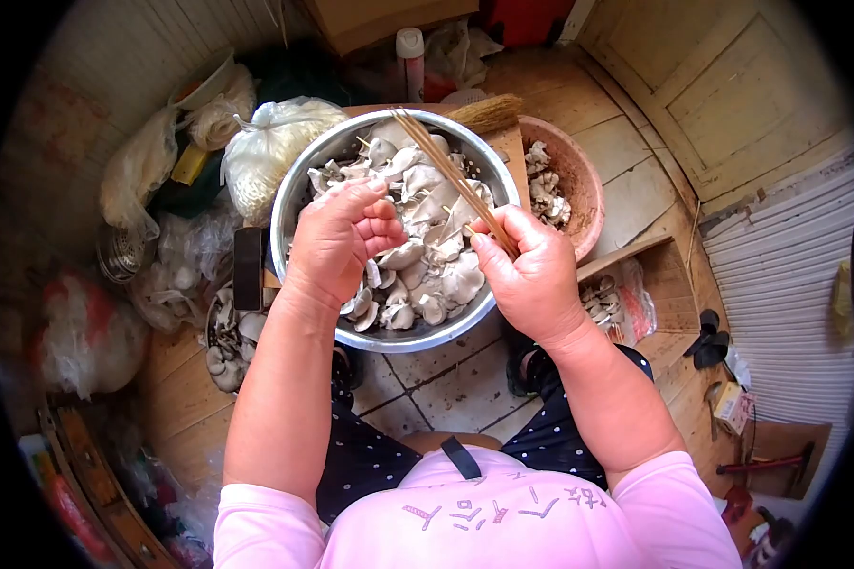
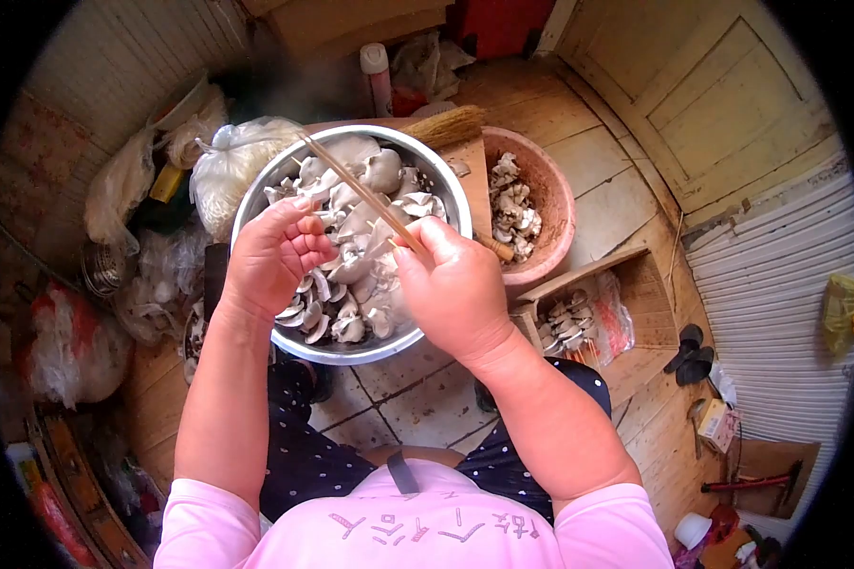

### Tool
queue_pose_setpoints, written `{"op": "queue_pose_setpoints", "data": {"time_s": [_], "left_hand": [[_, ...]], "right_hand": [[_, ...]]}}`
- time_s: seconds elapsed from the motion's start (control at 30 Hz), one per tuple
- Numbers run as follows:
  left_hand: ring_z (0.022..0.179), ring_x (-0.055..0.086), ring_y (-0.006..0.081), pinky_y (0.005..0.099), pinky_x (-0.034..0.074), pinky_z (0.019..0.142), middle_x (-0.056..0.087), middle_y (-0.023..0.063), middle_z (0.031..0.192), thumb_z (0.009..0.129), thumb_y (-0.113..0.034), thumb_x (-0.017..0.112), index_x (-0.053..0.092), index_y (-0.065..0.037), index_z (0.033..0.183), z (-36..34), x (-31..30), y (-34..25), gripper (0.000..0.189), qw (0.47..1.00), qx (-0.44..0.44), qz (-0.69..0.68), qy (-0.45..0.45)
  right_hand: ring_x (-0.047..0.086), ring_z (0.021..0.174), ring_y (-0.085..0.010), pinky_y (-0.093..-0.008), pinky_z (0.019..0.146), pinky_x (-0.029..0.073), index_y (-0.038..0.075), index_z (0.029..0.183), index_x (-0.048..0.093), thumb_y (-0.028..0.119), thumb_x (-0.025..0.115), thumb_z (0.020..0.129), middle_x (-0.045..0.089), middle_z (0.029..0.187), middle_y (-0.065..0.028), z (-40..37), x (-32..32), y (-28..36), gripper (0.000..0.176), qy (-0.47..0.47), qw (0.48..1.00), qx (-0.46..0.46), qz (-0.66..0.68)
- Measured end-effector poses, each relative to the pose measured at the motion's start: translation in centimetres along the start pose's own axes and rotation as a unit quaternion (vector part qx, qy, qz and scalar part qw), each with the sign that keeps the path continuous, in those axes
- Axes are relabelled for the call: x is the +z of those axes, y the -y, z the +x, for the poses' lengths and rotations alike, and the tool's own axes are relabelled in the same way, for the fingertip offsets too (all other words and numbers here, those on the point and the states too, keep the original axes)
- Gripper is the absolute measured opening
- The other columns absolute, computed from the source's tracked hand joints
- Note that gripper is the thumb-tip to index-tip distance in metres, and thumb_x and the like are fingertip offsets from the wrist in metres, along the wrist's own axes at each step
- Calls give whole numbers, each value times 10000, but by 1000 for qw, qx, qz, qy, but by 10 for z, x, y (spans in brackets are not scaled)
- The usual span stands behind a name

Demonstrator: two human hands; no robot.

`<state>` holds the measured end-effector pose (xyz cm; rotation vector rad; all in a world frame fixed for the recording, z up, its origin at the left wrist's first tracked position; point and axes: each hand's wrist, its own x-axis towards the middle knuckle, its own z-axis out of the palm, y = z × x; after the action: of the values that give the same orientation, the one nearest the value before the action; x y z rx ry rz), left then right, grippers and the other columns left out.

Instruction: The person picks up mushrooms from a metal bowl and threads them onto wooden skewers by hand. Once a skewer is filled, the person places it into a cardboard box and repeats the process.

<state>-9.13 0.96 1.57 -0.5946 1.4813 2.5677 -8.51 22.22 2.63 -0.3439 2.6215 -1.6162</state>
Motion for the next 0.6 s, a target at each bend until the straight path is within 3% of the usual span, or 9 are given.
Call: {"op": "queue_pose_setpoints", "data": {"time_s": [0.07,0.13,0.2,0.43,0.5,0.6], "left_hand": [[646,642,140,264,559,613,618,49,784,900,-189,649,573,-27,989,-1,0,3,200,999,13,45,-2],[630,639,130,272,571,613,615,43,759,917,-182,612,572,-22,974,-3,4,1,175,998,17,53,-9],[614,636,119,281,583,612,612,37,733,934,-176,576,571,-16,959,-3,5,1,161,998,21,61,-16],[537,575,127,312,566,570,574,37,686,863,-146,587,559,-49,800,-1,-1,-1,120,997,16,78,-8],[513,553,133,323,556,555,559,38,668,846,-150,589,552,-61,758,-3,-4,-4,131,997,3,80,0],[498,544,150,306,545,522,553,50,648,814,-138,603,583,-26,753,-6,-6,-4,129,993,-37,102,44]], "right_hand": [[667,715,-286,-352,670,513,38,910,635,115,644,853,671,790,-162,0,1,-1,96,-7,1000,-19,-11],[668,726,-311,-368,670,516,44,910,635,118,644,852,672,794,-164,0,2,-4,95,-14,999,-38,-22],[529,620,-89,-252,577,436,7,918,635,58,647,868,600,693,-41,0,3,-6,72,-28,996,-83,-36],[548,618,-100,-261,577,449,10,919,637,49,647,866,610,697,-49,1,-1,-8,67,-31,992,-103,-64],[663,744,-346,-415,668,514,55,897,621,103,638,832,662,785,-167,1,-2,-8,83,-28,994,-84,-62],[659,728,-340,-408,656,511,56,892,622,108,632,839,661,776,-160,4,-3,-12,75,-58,993,-84,-62]]}}
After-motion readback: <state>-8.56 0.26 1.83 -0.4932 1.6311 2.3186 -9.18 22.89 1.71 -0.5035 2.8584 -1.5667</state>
